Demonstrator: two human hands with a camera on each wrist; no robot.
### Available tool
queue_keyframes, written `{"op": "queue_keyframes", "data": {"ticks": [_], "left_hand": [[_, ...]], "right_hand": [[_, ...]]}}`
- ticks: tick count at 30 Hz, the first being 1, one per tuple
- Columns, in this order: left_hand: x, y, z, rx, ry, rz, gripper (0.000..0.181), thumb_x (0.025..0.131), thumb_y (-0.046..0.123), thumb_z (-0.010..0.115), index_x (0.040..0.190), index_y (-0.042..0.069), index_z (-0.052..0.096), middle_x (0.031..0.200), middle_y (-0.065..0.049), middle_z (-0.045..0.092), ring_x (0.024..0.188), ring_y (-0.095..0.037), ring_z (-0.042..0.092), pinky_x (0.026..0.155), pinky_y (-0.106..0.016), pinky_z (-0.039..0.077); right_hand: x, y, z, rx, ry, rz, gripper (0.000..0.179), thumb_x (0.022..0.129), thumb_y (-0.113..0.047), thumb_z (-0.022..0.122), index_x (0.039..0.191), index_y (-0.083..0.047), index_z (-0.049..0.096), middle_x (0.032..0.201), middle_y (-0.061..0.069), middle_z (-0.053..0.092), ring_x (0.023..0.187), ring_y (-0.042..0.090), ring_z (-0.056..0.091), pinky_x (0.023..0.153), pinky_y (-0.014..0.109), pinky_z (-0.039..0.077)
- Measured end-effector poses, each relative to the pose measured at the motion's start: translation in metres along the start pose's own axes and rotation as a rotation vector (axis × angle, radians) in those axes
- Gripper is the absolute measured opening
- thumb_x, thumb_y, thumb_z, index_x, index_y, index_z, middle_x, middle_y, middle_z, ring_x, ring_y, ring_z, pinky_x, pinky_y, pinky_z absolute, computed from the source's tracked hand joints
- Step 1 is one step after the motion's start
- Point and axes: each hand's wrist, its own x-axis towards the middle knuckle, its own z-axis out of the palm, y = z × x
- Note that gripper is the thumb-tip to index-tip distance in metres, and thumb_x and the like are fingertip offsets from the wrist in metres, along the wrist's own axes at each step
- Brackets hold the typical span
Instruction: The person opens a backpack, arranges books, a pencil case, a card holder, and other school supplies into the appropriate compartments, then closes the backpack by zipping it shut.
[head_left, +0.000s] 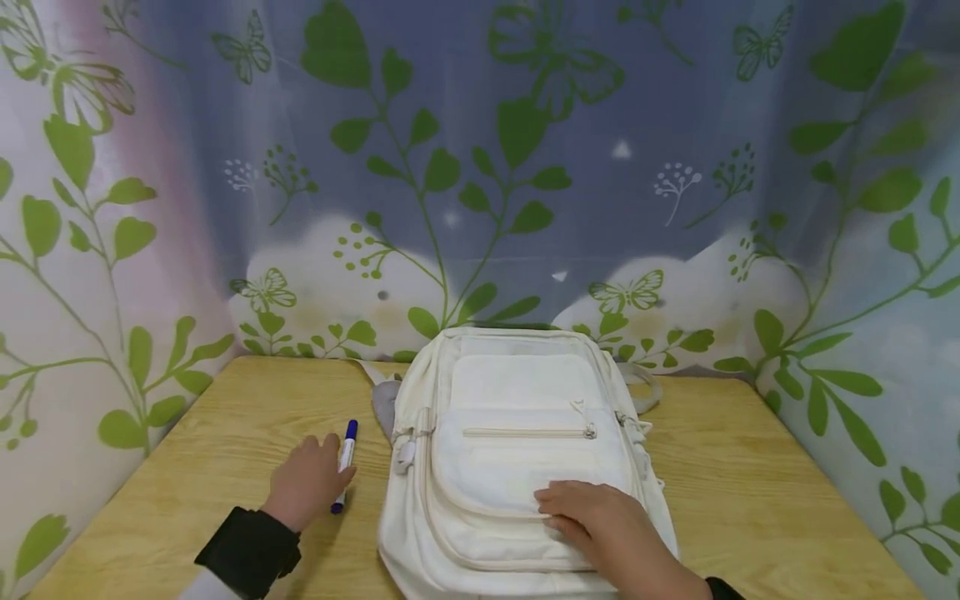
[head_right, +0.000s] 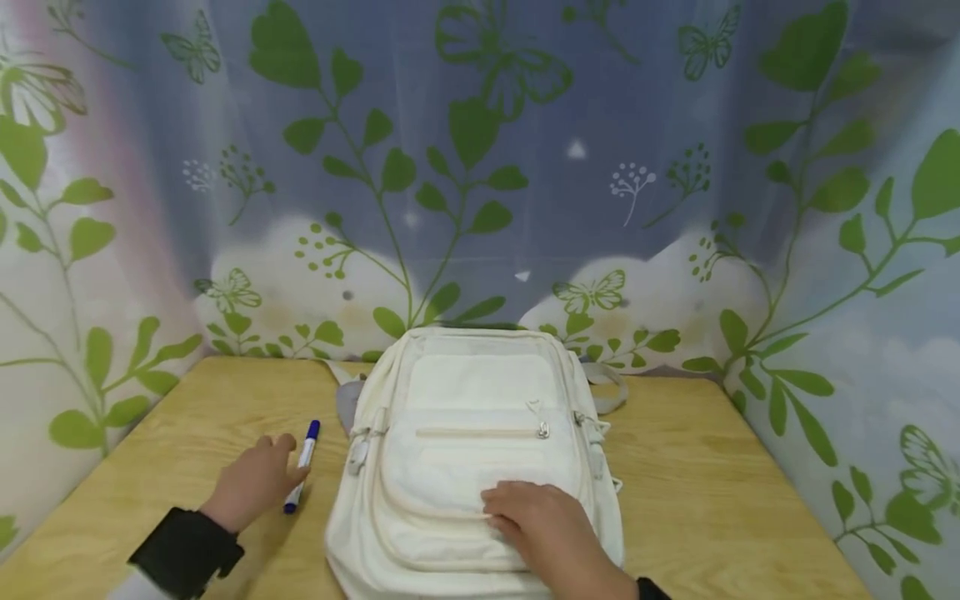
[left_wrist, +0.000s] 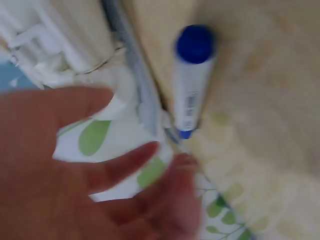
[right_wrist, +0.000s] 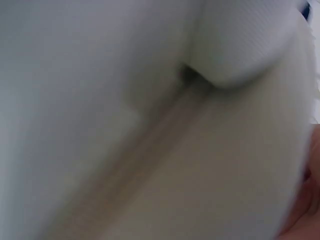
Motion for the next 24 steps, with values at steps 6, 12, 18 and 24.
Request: {"op": "queue_keyframes", "data": {"ticks": [6,12,18,24], "left_hand": [[-0.010,-0.007,0.026,0.016,-0.076,-0.064,0.052,0.082,0.030,0.068,0.114,-0.007,0.050,0.085,-0.021,0.052,0.065,-0.031,0.055,0.050,-0.042,0.045],[-0.012,-0.012,0.031,0.098,0.022,0.017,0.021,0.083,0.006,0.063,0.096,-0.008,0.053,0.073,-0.014,0.050,0.055,-0.022,0.053,0.044,-0.036,0.044],[-0.030,-0.020,-0.005,0.131,0.110,0.116,0.016,0.080,0.003,0.066,0.091,-0.002,0.056,0.072,-0.009,0.054,0.057,-0.018,0.054,0.044,-0.031,0.042],[-0.042,-0.010,-0.058,-0.124,-0.043,0.382,0.020,0.086,0.015,0.065,0.106,0.014,0.060,0.087,0.008,0.059,0.068,0.001,0.049,0.055,-0.021,0.040]], "right_hand": [[0.016,-0.001,-0.020,0.078,0.058,0.079,0.016,0.087,-0.023,0.063,0.102,-0.024,0.071,0.098,-0.009,0.071,0.088,0.007,0.067,0.072,0.021,0.053],[0.041,0.002,-0.042,-0.004,0.241,-0.009,0.017,0.082,-0.013,0.069,0.099,-0.016,0.072,0.092,-0.003,0.073,0.074,0.005,0.067,0.063,0.017,0.050],[0.061,0.007,-0.055,-0.040,0.239,-0.004,0.016,0.084,-0.014,0.067,0.099,-0.015,0.072,0.093,-0.001,0.073,0.071,0.006,0.065,0.060,0.018,0.048],[0.064,0.005,-0.057,-0.009,0.223,0.046,0.015,0.085,-0.015,0.067,0.098,-0.016,0.072,0.091,-0.003,0.072,0.068,0.003,0.063,0.058,0.017,0.046]]}}
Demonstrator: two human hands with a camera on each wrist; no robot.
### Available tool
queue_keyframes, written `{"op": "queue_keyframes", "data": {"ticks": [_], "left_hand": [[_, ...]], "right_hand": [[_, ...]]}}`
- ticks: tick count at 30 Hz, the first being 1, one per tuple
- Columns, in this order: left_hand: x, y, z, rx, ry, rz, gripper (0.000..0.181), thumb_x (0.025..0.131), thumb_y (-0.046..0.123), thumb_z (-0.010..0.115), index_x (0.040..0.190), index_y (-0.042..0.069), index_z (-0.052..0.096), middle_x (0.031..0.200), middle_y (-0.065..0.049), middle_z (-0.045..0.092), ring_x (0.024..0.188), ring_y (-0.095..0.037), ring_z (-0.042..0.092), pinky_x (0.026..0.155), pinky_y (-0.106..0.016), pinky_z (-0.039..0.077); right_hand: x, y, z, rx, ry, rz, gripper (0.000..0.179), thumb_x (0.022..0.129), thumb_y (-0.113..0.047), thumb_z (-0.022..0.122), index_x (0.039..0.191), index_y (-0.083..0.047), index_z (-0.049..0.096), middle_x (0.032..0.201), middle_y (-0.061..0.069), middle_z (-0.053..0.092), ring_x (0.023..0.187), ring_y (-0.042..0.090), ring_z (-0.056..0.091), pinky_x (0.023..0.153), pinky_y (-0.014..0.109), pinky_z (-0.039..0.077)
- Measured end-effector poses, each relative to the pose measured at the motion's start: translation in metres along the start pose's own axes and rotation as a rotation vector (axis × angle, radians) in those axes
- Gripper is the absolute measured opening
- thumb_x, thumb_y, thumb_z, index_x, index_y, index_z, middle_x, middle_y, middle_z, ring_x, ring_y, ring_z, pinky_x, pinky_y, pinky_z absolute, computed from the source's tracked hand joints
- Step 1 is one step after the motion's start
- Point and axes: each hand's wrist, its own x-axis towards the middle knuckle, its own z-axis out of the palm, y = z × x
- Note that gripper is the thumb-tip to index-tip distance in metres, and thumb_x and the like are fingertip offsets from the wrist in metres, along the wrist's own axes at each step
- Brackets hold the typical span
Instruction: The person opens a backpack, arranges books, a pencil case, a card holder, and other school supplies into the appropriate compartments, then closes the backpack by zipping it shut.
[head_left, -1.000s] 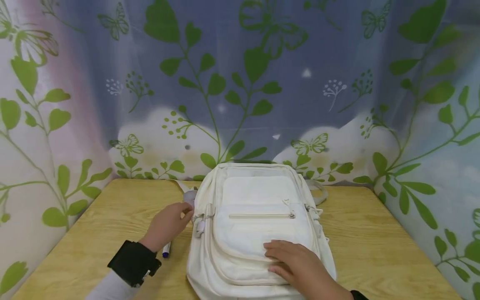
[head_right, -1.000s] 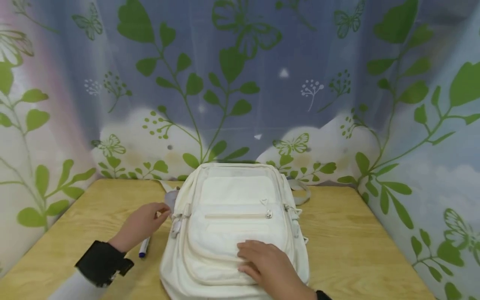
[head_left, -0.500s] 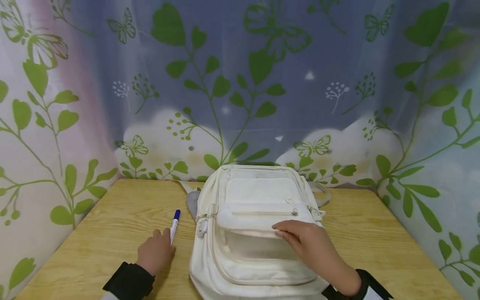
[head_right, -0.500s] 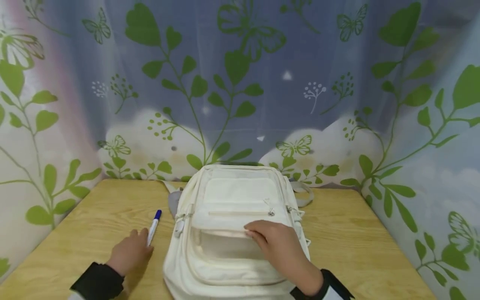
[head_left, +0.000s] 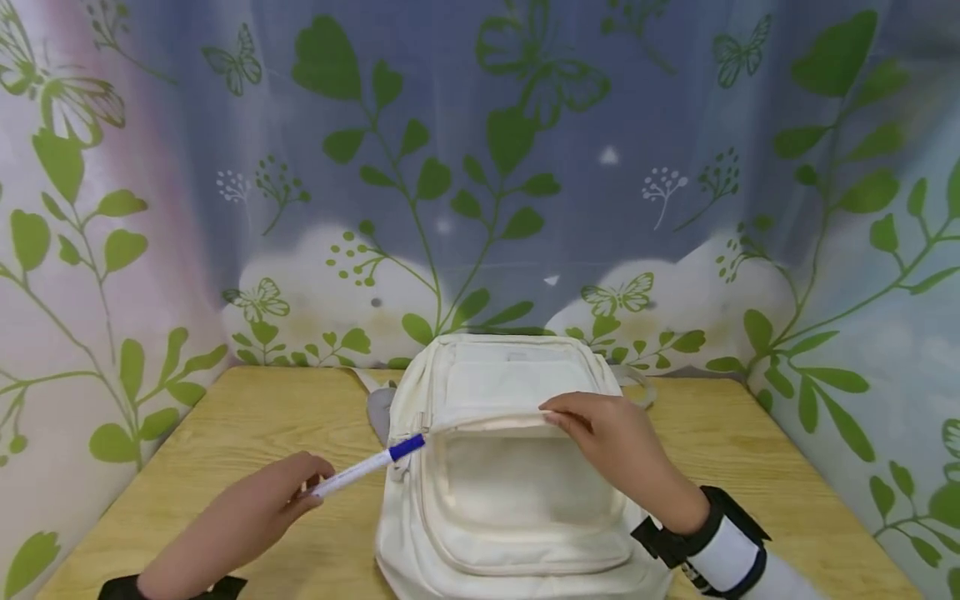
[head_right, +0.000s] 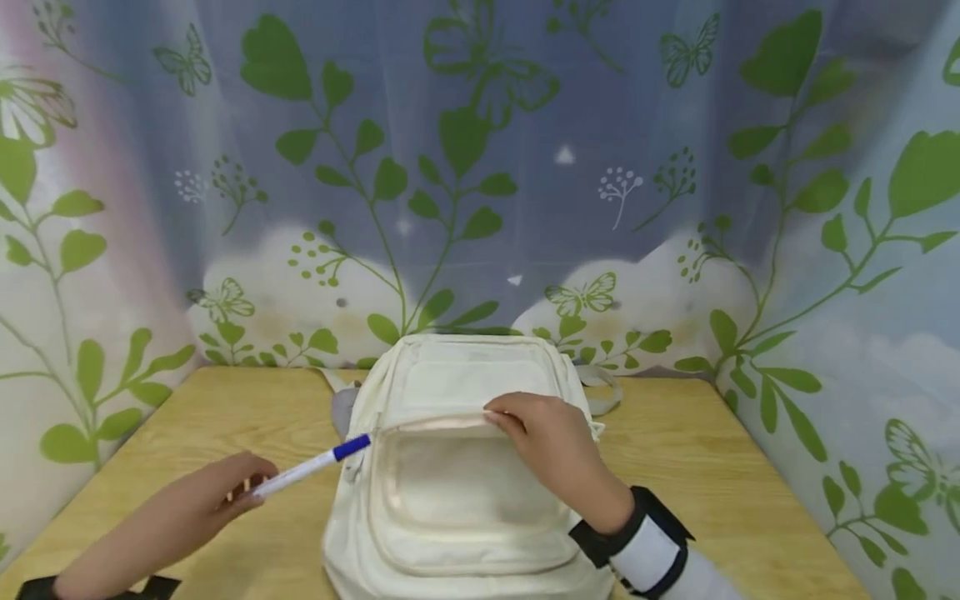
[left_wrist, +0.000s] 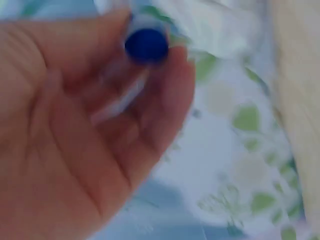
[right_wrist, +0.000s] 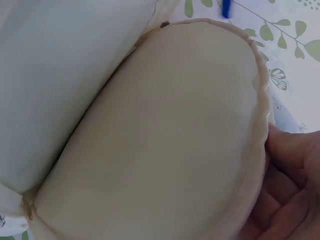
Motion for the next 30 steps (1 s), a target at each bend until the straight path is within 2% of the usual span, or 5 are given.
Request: {"op": "queue_keyframes", "data": {"ticks": [4,10,19,25,30], "left_hand": [[0.014,0.035,0.001,-0.034,-0.029,0.197,0.019,0.086,0.017,0.065,0.105,0.018,0.063,0.089,0.011,0.059,0.072,0.002,0.051,0.059,-0.020,0.043],[0.058,0.093,0.040,0.219,0.264,0.316,0.021,0.080,0.013,0.072,0.099,0.011,0.063,0.090,0.001,0.056,0.071,-0.008,0.055,0.056,-0.018,0.044],[0.093,0.098,0.071,0.383,0.558,0.318,0.013,0.080,0.013,0.073,0.086,0.010,0.061,0.088,-0.002,0.058,0.071,-0.012,0.057,0.054,-0.023,0.047],[0.093,0.092,0.078,0.217,0.458,0.279,0.010,0.078,0.021,0.074,0.078,0.017,0.065,0.079,0.005,0.062,0.069,-0.010,0.058,0.059,-0.023,0.047],[0.071,0.074,0.067,-0.034,0.366,0.235,0.005,0.084,0.024,0.069,0.080,0.022,0.069,0.075,0.013,0.064,0.073,-0.004,0.057,0.069,-0.024,0.047]], "right_hand": [[-0.002,-0.004,-0.002,0.000,0.008,0.007,0.013,0.085,-0.015,0.067,0.097,-0.016,0.073,0.090,-0.003,0.072,0.069,0.004,0.063,0.059,0.017,0.047],[-0.003,-0.006,-0.003,-0.013,0.012,0.024,0.012,0.085,-0.017,0.067,0.095,-0.017,0.073,0.089,-0.004,0.073,0.072,0.005,0.065,0.062,0.019,0.048],[-0.010,-0.009,-0.001,-0.018,-0.022,0.072,0.011,0.085,-0.017,0.067,0.094,-0.018,0.073,0.089,-0.004,0.073,0.072,0.005,0.065,0.061,0.018,0.048],[-0.010,-0.010,-0.002,-0.024,-0.017,0.045,0.011,0.085,-0.019,0.067,0.094,-0.020,0.073,0.088,-0.006,0.072,0.072,0.004,0.065,0.061,0.018,0.048],[-0.025,-0.006,0.002,0.065,-0.176,-0.068,0.016,0.089,-0.021,0.062,0.102,-0.021,0.070,0.096,-0.006,0.071,0.080,0.005,0.065,0.066,0.019,0.050]]}}
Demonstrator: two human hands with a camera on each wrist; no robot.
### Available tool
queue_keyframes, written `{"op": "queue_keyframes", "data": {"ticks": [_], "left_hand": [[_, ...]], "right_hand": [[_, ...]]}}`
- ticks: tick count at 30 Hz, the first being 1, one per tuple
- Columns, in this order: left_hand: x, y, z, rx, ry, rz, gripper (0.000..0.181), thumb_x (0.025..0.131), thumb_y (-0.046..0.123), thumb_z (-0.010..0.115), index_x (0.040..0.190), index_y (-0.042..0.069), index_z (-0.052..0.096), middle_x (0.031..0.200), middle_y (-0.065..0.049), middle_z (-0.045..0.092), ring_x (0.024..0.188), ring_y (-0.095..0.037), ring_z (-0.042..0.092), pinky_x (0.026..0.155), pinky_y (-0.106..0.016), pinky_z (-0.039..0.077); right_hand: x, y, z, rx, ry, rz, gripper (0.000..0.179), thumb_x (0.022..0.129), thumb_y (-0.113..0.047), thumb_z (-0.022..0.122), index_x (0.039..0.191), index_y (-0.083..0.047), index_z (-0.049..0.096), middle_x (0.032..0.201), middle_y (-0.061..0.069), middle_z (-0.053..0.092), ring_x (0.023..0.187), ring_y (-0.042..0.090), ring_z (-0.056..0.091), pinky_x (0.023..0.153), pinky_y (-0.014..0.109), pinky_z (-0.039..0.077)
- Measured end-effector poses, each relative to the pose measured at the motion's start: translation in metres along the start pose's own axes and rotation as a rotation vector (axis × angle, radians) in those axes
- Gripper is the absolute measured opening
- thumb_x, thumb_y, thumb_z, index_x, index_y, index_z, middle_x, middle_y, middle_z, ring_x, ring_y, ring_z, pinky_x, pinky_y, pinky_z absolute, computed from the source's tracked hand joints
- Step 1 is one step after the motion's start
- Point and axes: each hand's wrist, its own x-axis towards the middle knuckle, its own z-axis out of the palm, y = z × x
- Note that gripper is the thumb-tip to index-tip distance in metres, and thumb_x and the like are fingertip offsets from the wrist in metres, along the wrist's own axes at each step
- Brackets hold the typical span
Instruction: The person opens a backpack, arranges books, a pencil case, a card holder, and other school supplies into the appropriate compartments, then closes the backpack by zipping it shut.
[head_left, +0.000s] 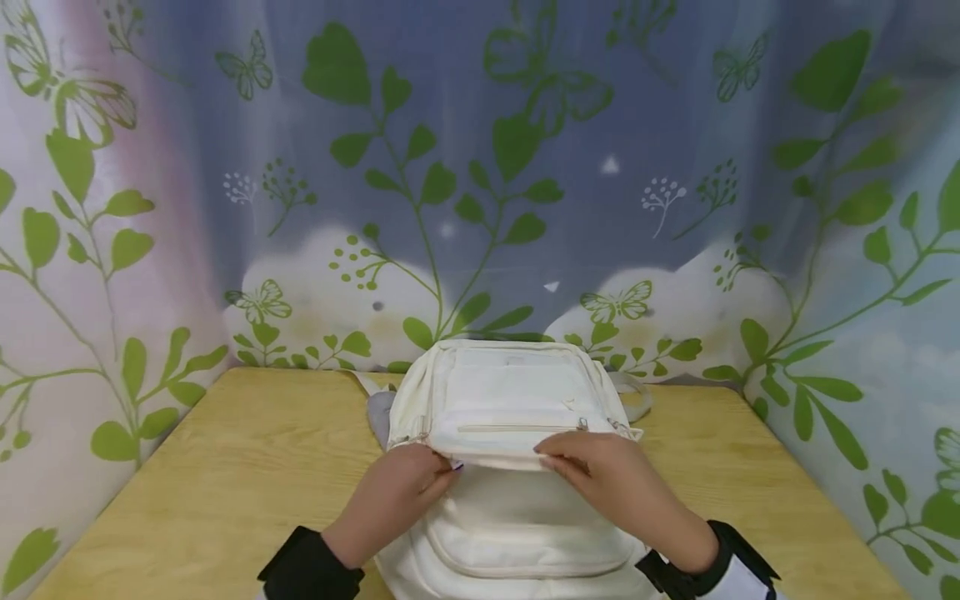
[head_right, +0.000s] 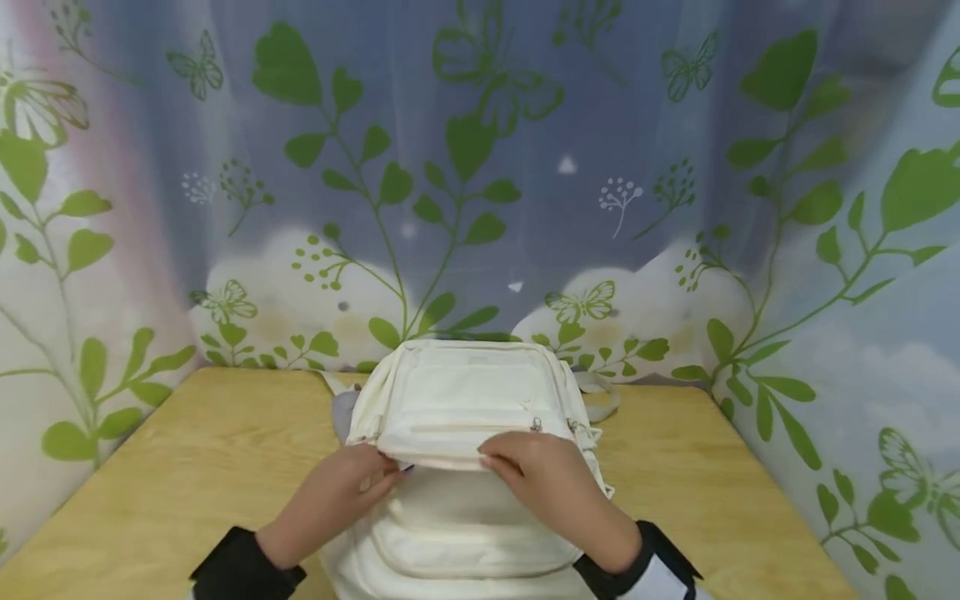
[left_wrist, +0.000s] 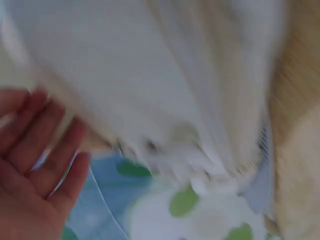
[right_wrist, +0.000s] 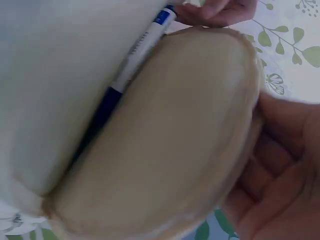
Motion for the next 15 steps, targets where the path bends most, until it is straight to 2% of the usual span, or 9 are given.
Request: {"op": "queue_keyframes", "data": {"ticks": [3,5,8,10,13,15], "left_hand": [[-0.011,-0.011,-0.011,-0.054,0.040,-0.059,0.008,0.084,0.017,0.069,0.078,0.022,0.067,0.075,0.013,0.062,0.076,-0.005,0.056,0.075,-0.028,0.046],[-0.012,-0.017,-0.014,-0.081,0.044,-0.131,0.006,0.085,0.013,0.067,0.084,0.019,0.066,0.080,0.010,0.062,0.079,-0.008,0.057,0.076,-0.029,0.046],[-0.007,-0.024,-0.015,-0.149,-0.024,-0.247,0.012,0.089,0.011,0.061,0.101,0.013,0.064,0.095,0.002,0.063,0.086,-0.014,0.059,0.076,-0.030,0.047],[-0.003,-0.027,-0.013,-0.181,-0.080,-0.296,0.021,0.091,0.011,0.059,0.112,0.010,0.060,0.105,-0.004,0.062,0.092,-0.017,0.059,0.078,-0.032,0.048],[0.001,-0.028,-0.008,-0.170,-0.129,-0.302,0.025,0.091,0.013,0.059,0.116,0.007,0.060,0.109,-0.007,0.061,0.096,-0.020,0.060,0.080,-0.034,0.048],[0.004,-0.028,-0.004,-0.130,-0.128,-0.279,0.023,0.091,0.012,0.059,0.113,0.005,0.061,0.105,-0.008,0.062,0.094,-0.020,0.060,0.080,-0.035,0.048]], "right_hand": [[-0.015,0.005,0.006,0.033,-0.173,-0.092,0.021,0.091,-0.020,0.059,0.110,-0.019,0.068,0.105,-0.005,0.069,0.091,0.009,0.065,0.075,0.023,0.052],[-0.025,0.007,0.010,0.020,-0.276,-0.131,0.024,0.091,-0.020,0.059,0.114,-0.018,0.066,0.112,-0.004,0.067,0.102,0.013,0.063,0.082,0.026,0.051],[-0.032,0.009,0.014,-0.012,-0.381,-0.161,0.029,0.092,-0.024,0.058,0.120,-0.018,0.062,0.119,-0.002,0.063,0.112,0.017,0.059,0.088,0.030,0.049],[-0.031,0.009,0.013,0.000,-0.433,-0.157,0.032,0.094,-0.029,0.054,0.123,-0.018,0.059,0.124,-0.001,0.061,0.116,0.019,0.056,0.091,0.031,0.048],[-0.019,0.006,0.005,0.054,-0.505,-0.118,0.037,0.096,-0.035,0.047,0.128,-0.017,0.056,0.129,-0.001,0.058,0.119,0.019,0.054,0.095,0.031,0.046],[-0.007,0.003,0.000,0.069,-0.535,-0.094,0.039,0.097,-0.037,0.045,0.129,-0.016,0.055,0.131,-0.001,0.056,0.120,0.018,0.054,0.096,0.032,0.045]]}}
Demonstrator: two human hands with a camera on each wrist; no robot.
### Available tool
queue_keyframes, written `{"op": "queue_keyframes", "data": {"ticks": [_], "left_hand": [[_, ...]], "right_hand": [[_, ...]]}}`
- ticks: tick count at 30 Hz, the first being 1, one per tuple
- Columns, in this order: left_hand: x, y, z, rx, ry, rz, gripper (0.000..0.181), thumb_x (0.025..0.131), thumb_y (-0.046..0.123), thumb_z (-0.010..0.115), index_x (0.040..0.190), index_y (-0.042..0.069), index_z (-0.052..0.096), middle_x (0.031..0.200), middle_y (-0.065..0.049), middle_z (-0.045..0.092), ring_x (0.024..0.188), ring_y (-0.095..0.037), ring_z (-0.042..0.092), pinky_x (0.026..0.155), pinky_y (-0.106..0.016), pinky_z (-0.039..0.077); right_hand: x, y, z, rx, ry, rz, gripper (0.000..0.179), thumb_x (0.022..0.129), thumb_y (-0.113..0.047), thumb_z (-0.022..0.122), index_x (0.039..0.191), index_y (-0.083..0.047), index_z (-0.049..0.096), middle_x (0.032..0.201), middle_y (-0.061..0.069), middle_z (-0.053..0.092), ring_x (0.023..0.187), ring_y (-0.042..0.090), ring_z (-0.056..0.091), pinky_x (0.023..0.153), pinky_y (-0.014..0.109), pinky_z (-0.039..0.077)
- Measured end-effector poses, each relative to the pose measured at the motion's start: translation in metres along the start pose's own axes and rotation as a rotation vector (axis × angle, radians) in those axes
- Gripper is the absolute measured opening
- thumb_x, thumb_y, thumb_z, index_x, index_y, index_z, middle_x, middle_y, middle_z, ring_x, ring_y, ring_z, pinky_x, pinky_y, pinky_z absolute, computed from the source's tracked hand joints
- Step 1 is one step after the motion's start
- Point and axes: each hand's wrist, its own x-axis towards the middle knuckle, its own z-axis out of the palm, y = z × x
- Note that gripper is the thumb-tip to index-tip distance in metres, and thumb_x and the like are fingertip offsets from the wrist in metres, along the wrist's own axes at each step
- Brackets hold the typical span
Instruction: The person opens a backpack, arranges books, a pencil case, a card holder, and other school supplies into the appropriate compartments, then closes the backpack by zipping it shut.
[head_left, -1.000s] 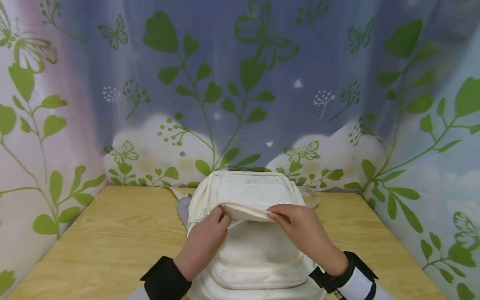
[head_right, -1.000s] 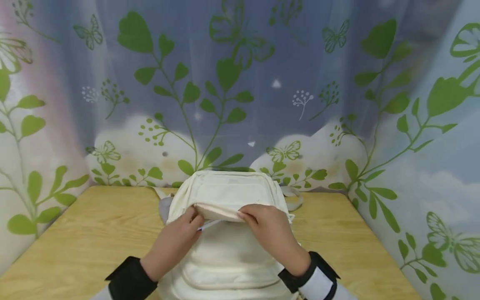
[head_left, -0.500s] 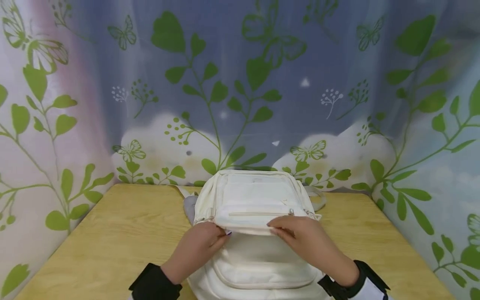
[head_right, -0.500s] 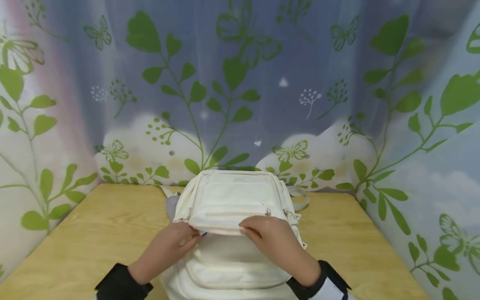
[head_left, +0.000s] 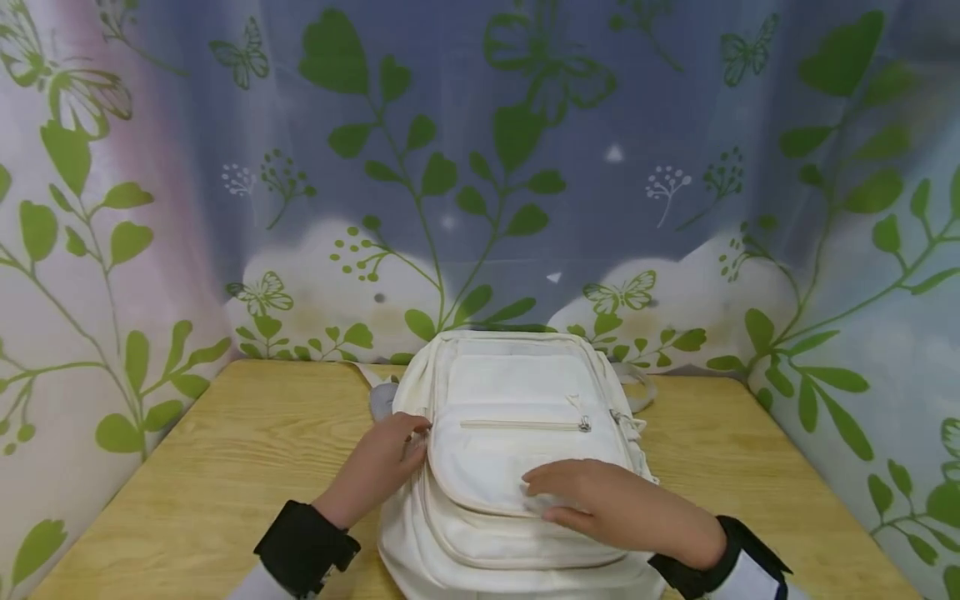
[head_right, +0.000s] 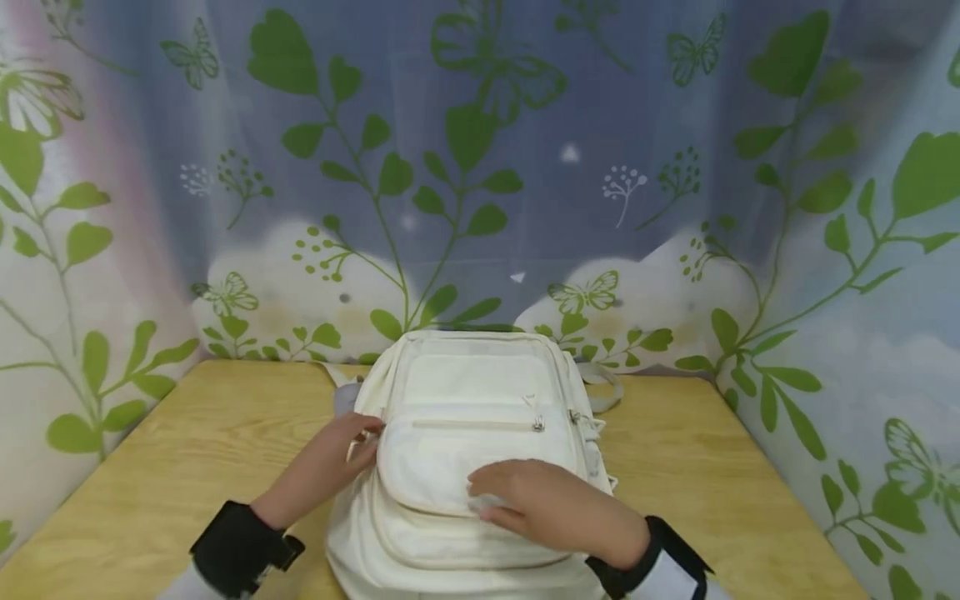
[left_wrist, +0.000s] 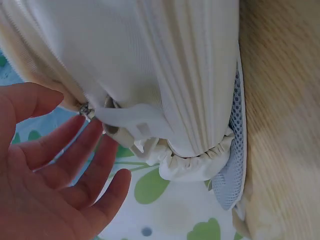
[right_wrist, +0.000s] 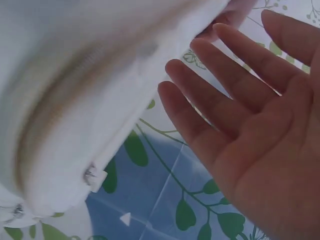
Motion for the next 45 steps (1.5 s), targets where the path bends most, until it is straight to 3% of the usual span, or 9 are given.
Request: {"op": "queue_keyframes", "data": {"ticks": [9,13,17,21,26,32,37,41,45], "left_hand": [[0.013,-0.008,0.013,0.152,0.114,0.080,0.002,0.085,0.007,0.065,0.086,0.005,0.066,0.078,-0.004,0.051,0.071,-0.015,0.047,0.065,-0.027,0.041],[0.013,-0.014,0.020,0.213,0.148,0.131,0.008,0.082,0.007,0.069,0.078,0.009,0.062,0.075,-0.002,0.048,0.070,-0.016,0.046,0.065,-0.028,0.041],[0.011,-0.011,0.019,0.288,0.146,0.180,0.011,0.082,0.010,0.069,0.075,0.011,0.061,0.071,-0.001,0.053,0.069,-0.020,0.051,0.066,-0.032,0.043],[0.002,0.002,0.010,0.307,0.100,0.191,0.012,0.082,0.012,0.070,0.074,0.012,0.062,0.069,0.001,0.056,0.067,-0.018,0.054,0.065,-0.032,0.044],[-0.023,0.023,0.000,0.303,0.073,0.192,0.015,0.079,0.013,0.073,0.071,0.014,0.060,0.067,0.006,0.055,0.063,-0.013,0.053,0.061,-0.026,0.043],[-0.050,0.056,-0.004,0.173,-0.035,0.200,0.012,0.081,0.017,0.070,0.074,0.016,0.061,0.069,0.009,0.054,0.066,-0.008,0.048,0.062,-0.023,0.040],[-0.050,0.085,0.007,0.095,-0.110,0.204,0.010,0.086,0.021,0.065,0.077,0.015,0.064,0.070,0.010,0.054,0.066,-0.005,0.045,0.064,-0.021,0.039],[-0.044,0.107,0.023,0.194,-0.065,0.273,0.008,0.087,0.022,0.066,0.082,0.016,0.067,0.074,0.008,0.056,0.069,-0.007,0.048,0.065,-0.020,0.039],[-0.045,0.116,0.032,0.228,-0.079,0.308,0.007,0.088,0.019,0.064,0.091,0.015,0.068,0.080,0.007,0.060,0.073,-0.009,0.051,0.065,-0.020,0.040]], "right_hand": [[0.065,0.000,-0.026,-0.082,-0.048,0.031,0.039,0.097,-0.025,0.051,0.133,-0.011,0.050,0.132,0.003,0.055,0.122,0.018,0.052,0.100,0.035,0.042],[0.093,0.007,-0.018,-0.097,-0.102,0.120,0.047,0.096,-0.027,0.052,0.139,-0.012,0.042,0.141,0.007,0.047,0.133,0.024,0.041,0.105,0.039,0.037],[0.104,0.015,-0.010,-0.143,-0.153,0.224,0.055,0.095,-0.032,0.052,0.145,-0.015,0.035,0.150,0.004,0.036,0.140,0.029,0.028,0.109,0.047,0.030],[0.104,0.019,-0.008,-0.206,-0.182,0.263,0.056,0.096,-0.036,0.049,0.146,-0.017,0.032,0.154,-0.001,0.027,0.143,0.027,0.023,0.111,0.050,0.026],[0.103,0.018,-0.006,-0.276,-0.194,0.263,0.056,0.098,-0.039,0.043,0.148,-0.019,0.029,0.156,-0.002,0.023,0.144,0.025,0.020,0.112,0.050,0.024],[0.107,0.009,-0.006,-0.355,-0.211,0.325,0.057,0.097,-0.044,0.042,0.148,-0.025,0.026,0.156,-0.008,0.020,0.145,0.020,0.018,0.113,0.047,0.022],[0.109,0.006,-0.008,-0.358,-0.224,0.349,0.057,0.097,-0.044,0.043,0.148,-0.026,0.026,0.156,-0.008,0.019,0.145,0.019,0.018,0.113,0.047,0.023],[0.112,0.011,-0.009,-0.338,-0.222,0.321,0.057,0.097,-0.043,0.043,0.148,-0.025,0.026,0.156,-0.007,0.019,0.145,0.022,0.017,0.113,0.048,0.024],[0.102,0.016,-0.017,-0.142,-0.200,0.262,0.049,0.100,-0.030,0.043,0.146,-0.017,0.033,0.155,0.002,0.026,0.143,0.026,0.021,0.112,0.047,0.025]]}}
